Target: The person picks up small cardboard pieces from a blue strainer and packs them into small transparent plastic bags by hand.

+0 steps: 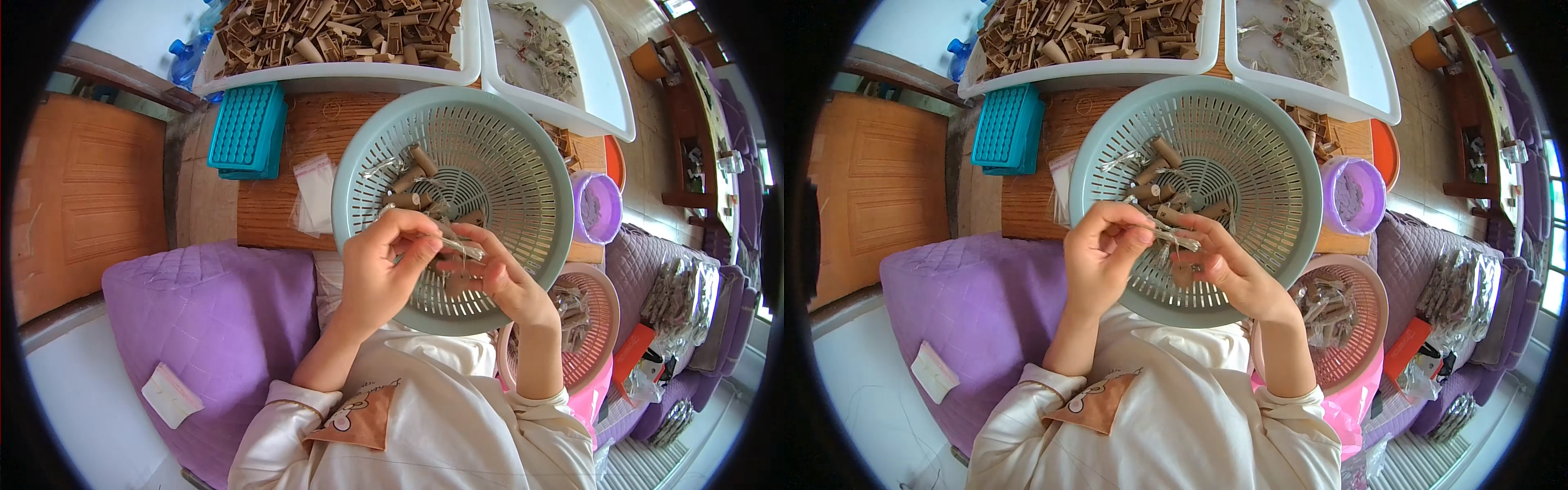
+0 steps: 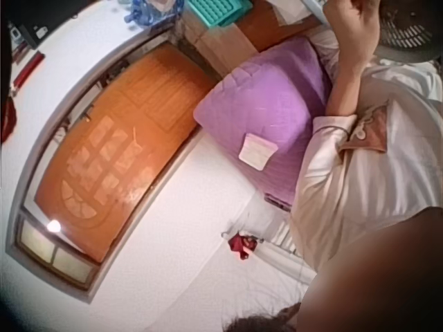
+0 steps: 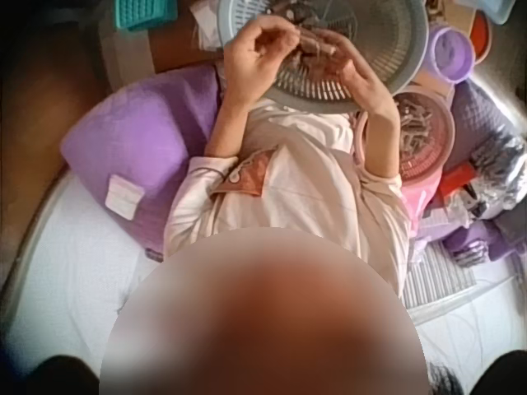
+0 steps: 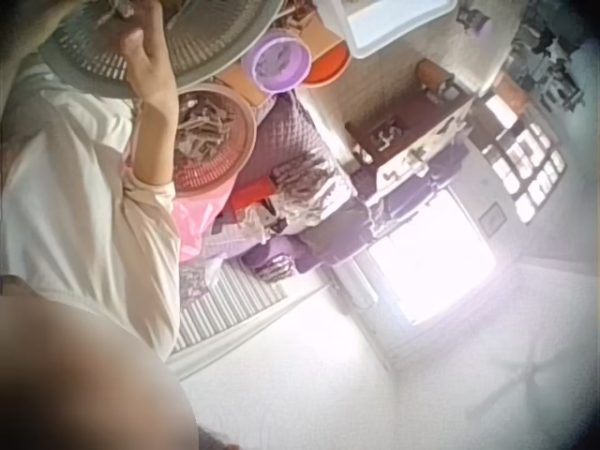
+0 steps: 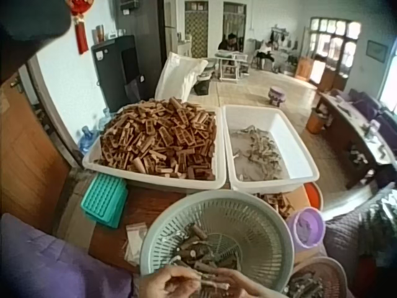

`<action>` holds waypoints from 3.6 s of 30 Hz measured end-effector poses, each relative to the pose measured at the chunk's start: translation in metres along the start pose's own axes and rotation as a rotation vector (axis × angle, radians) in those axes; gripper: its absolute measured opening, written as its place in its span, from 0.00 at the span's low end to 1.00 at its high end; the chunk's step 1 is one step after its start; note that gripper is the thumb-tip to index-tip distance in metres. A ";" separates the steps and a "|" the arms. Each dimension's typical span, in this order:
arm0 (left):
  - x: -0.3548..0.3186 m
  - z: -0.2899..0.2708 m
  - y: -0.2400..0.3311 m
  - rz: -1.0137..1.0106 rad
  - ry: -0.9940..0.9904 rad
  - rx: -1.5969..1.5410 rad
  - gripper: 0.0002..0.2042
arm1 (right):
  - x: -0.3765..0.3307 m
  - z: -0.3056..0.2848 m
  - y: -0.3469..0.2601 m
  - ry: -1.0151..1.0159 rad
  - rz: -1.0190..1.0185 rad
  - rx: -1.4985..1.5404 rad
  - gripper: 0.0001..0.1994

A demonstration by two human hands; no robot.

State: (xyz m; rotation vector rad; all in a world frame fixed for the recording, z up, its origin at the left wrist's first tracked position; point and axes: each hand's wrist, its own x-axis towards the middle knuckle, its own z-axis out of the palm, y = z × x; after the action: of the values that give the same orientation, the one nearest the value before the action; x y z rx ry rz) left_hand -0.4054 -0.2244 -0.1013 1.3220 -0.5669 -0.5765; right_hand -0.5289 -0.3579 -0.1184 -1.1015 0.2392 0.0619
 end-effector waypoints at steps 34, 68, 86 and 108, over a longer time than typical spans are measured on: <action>-0.004 -0.014 0.018 0.062 -0.248 0.432 0.04 | 0.005 0.039 -0.008 0.112 -0.073 -0.005 0.36; -0.023 -0.024 0.021 0.144 0.060 -0.049 0.04 | 0.022 0.048 -0.030 0.159 -0.138 0.634 0.26; -0.013 -0.030 0.029 0.256 -0.001 0.546 0.06 | 0.021 0.061 -0.031 0.303 -0.072 -0.096 0.15; 0.037 -0.144 -0.086 -0.452 0.535 0.924 0.12 | 0.008 0.015 -0.011 0.510 -0.191 -0.014 0.13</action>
State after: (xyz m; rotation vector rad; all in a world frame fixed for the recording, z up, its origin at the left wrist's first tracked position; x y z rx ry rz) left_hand -0.2862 -0.1591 -0.2064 2.4176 -0.0508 -0.2793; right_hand -0.5169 -0.3502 -0.1040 -1.1360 0.5874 -0.3931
